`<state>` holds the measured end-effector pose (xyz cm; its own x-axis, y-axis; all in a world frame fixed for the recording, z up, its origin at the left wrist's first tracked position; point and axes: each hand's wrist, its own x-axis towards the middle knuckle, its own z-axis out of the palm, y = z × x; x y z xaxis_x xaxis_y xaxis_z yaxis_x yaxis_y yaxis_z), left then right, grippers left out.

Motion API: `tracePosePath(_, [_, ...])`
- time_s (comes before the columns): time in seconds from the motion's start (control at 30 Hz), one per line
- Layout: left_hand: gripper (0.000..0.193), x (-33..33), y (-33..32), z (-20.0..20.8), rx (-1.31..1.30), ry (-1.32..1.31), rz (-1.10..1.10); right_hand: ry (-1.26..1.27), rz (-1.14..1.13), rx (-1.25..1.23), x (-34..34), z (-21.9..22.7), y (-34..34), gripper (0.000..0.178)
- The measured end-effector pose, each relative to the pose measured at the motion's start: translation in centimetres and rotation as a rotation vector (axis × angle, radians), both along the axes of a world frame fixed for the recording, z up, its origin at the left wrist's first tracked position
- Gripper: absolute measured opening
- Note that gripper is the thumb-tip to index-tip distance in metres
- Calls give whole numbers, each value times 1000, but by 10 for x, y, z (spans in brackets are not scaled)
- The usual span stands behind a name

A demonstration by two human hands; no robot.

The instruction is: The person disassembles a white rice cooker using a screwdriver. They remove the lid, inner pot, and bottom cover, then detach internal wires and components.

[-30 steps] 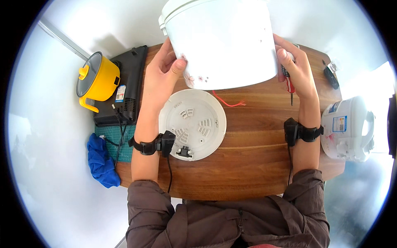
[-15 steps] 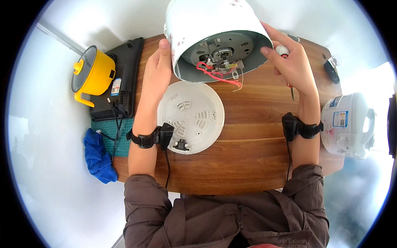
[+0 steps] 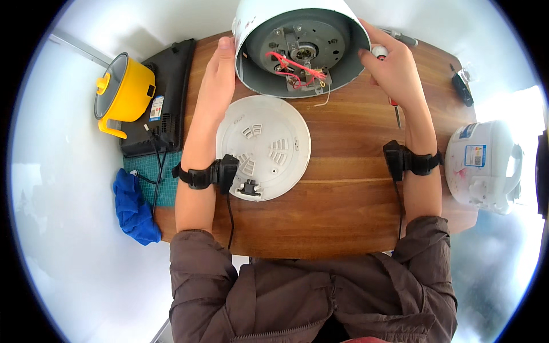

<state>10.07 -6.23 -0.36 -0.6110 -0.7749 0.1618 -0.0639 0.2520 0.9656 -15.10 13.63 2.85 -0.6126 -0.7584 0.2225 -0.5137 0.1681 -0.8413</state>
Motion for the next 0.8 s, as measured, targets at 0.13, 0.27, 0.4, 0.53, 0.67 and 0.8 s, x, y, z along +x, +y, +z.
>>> tracePosePath(0.13, [81, 0, -2, -4, 98, 42, -34, 27, 32, 30, 3, -4, -3, 56])
tracePosePath(0.27, [80, 0, -5, -7, 122, 33, -12, 131, 134, -113, 6, -6, -6, 56])
tracePosePath(0.4, [75, 3, -11, -6, 140, 6, -67, 115, 188, -131, 5, -5, -5, 67])
tracePosePath(0.53, [72, 8, -11, -7, 119, -9, -111, 60, 68, 37, 1, -9, -2, 65])
tracePosePath(0.67, [71, 11, -15, -9, 82, -3, -142, 31, 54, 42, -1, -10, -3, 69])
tracePosePath(0.8, [68, 7, -16, -13, 9, 51, -113, 12, 54, 43, -5, -4, 7, 70])
